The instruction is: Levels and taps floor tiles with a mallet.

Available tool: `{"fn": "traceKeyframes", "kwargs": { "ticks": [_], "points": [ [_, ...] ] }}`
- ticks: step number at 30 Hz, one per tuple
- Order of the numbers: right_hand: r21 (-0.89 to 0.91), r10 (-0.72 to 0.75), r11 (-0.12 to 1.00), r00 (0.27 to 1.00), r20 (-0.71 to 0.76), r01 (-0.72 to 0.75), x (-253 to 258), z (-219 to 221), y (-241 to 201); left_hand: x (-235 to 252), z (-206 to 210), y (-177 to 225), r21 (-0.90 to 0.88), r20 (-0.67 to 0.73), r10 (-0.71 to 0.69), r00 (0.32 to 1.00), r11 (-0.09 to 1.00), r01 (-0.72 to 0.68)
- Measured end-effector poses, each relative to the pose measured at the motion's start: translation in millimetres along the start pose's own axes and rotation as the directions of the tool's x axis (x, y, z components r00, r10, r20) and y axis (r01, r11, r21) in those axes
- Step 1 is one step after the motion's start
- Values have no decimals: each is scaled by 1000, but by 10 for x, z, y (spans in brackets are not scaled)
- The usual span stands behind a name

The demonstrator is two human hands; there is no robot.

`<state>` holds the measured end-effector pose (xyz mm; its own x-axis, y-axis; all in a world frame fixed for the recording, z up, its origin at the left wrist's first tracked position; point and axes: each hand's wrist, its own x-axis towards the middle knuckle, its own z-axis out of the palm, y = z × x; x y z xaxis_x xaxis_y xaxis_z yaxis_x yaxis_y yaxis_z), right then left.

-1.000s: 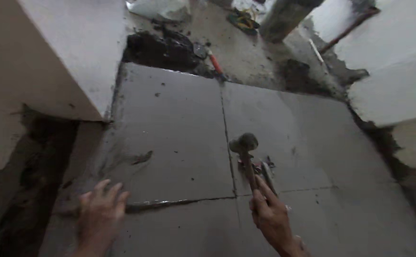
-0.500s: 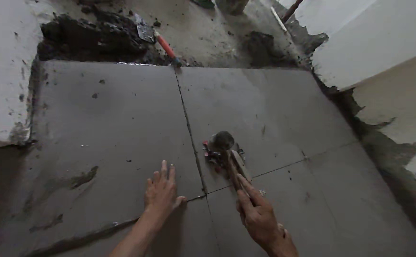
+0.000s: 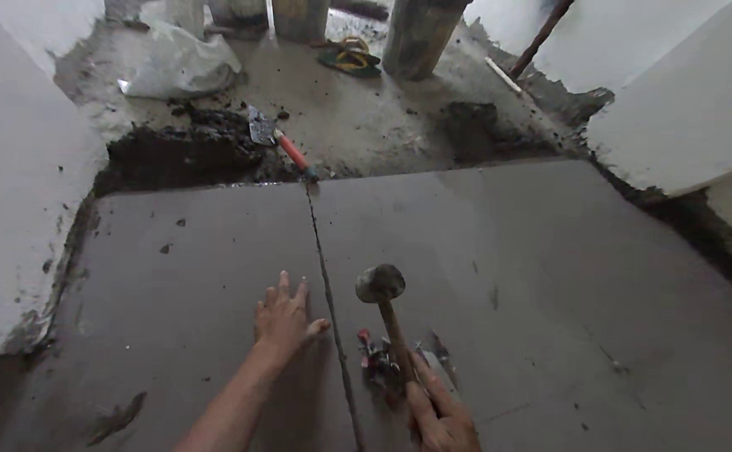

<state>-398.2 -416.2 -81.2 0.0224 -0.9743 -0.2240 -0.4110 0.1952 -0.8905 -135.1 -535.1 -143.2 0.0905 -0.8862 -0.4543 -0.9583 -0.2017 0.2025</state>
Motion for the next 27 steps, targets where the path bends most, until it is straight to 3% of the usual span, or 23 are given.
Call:
{"fn": "traceKeyframes", "kwargs": {
  "ticks": [3, 6, 10, 14, 18, 21, 23, 27],
  "points": [
    [-20, -59, 998, 998, 21, 60, 334, 11, -101, 351, -325, -234, -105, -9, -137, 991, 985, 136],
    [-84, -221, 971, 973, 60, 225, 699, 149, -254, 506, -348, -582, 20, 50, -210, 976, 978, 209],
    [-176, -392, 898, 915, 94, 403, 1147, 645, -334, 533, -382, -527, 112, 114, -231, 966, 969, 218],
    [-332, -47, 928, 935, 351, 171, 1488, 963, -261, 543, -392, -511, 111, 132, -225, 965, 971, 211],
    [-273, -189, 928, 953, 237, 252, 1417, 1064, -286, 551, -376, -522, 106, 120, -217, 969, 973, 205],
    [-371, 14, 920, 938, 347, 124, 1508, 1052, -260, 530, -377, -512, 138, 132, -230, 964, 968, 212],
    [-353, 37, 931, 937, 347, 94, 1501, 1004, -384, 536, -423, -506, 141, 136, -232, 963, 967, 213],
    [-257, -166, 940, 958, 232, 226, 1039, 794, -473, 495, -378, -514, 124, 128, -223, 966, 970, 208]
  ]
}}
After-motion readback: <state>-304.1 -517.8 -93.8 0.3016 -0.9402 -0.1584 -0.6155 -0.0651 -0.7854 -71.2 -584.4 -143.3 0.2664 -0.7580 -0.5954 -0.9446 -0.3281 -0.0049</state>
